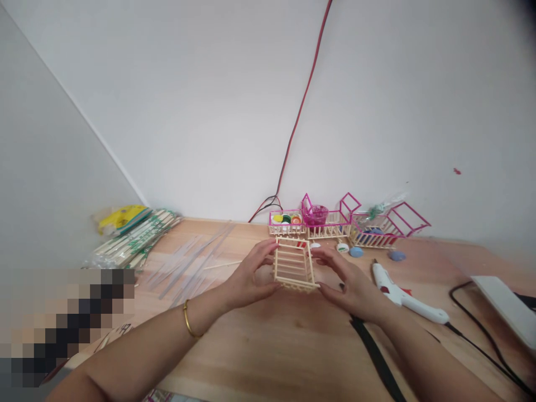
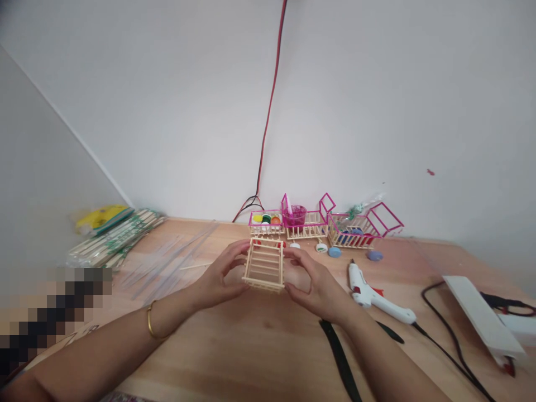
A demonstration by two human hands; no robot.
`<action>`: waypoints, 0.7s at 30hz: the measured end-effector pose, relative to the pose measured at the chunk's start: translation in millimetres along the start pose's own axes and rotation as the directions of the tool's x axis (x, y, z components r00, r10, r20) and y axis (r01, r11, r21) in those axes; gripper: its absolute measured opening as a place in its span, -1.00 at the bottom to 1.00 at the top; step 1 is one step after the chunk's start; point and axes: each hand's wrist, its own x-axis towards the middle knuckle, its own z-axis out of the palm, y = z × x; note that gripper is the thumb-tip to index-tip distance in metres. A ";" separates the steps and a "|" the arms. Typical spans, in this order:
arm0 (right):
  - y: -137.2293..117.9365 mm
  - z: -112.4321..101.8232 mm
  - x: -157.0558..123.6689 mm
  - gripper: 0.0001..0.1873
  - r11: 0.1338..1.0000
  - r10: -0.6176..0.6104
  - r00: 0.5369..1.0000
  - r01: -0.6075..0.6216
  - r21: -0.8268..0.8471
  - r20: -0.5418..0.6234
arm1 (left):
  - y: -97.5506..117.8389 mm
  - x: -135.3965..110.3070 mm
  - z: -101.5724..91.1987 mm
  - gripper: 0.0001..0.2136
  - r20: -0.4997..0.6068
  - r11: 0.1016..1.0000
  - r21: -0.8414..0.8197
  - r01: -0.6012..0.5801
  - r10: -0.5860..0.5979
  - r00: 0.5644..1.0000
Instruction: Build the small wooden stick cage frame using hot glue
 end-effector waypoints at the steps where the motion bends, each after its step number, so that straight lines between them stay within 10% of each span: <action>1: -0.2 -0.2 0.2 -0.41 1.000 -0.007 1.000 0.007 -0.003 -0.002 | -1.0 -0.4 0.0 -0.29 0.004 1.000 0.003 0.002 -0.002 1.000; 21: 7.5 6.1 -2.7 -0.51 0.973 0.077 0.997 -0.076 0.219 0.002 | -3.6 -3.4 3.6 -0.18 0.065 0.983 0.184 -0.016 0.004 0.998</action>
